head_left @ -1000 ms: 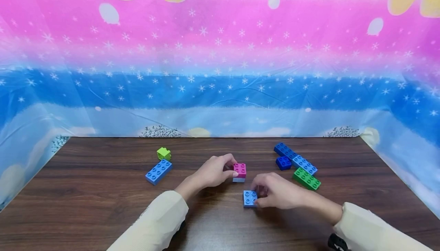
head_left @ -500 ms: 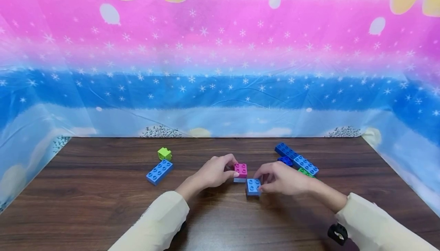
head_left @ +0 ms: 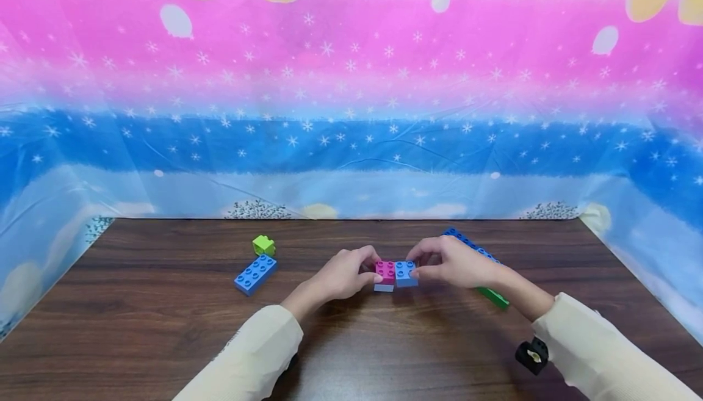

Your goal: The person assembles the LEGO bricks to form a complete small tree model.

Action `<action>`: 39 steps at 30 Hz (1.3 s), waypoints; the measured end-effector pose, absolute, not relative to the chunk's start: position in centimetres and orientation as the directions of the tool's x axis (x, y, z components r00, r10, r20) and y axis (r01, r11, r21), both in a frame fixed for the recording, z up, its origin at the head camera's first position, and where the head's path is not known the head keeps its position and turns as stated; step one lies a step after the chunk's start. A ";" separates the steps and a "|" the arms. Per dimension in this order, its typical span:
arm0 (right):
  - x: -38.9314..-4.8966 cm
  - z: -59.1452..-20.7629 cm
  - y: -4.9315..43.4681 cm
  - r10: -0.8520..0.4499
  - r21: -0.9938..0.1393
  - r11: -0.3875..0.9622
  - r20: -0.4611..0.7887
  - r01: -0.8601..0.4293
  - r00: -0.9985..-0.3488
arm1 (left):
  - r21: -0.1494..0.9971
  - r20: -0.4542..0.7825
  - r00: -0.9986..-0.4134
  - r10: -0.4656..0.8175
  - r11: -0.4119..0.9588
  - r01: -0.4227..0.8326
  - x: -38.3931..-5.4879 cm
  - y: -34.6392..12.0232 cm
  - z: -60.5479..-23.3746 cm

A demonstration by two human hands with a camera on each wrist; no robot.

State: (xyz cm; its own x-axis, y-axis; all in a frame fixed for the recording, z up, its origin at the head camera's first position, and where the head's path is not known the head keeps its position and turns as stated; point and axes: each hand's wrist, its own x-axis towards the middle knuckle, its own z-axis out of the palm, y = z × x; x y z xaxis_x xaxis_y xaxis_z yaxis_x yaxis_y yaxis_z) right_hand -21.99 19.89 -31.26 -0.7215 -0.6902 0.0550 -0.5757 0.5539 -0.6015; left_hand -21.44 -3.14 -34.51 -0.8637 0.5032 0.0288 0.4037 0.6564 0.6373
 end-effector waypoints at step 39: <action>-22.2 -32.3 17.2 -0.578 -0.627 0.601 0.086 -0.495 -0.811 | 0.647 0.031 -0.835 0.550 0.625 0.436 -21.7 -3.5 -34.1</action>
State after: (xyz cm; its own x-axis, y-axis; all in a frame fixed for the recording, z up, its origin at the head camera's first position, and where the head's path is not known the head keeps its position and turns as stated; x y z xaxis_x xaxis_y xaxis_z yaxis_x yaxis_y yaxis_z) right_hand -22.17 17.18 -32.33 -0.8111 -0.5785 0.0862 -0.4953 0.6011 -0.6272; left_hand -21.66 -3.53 -34.08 -0.8346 0.5500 0.0311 0.4363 0.6254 0.6470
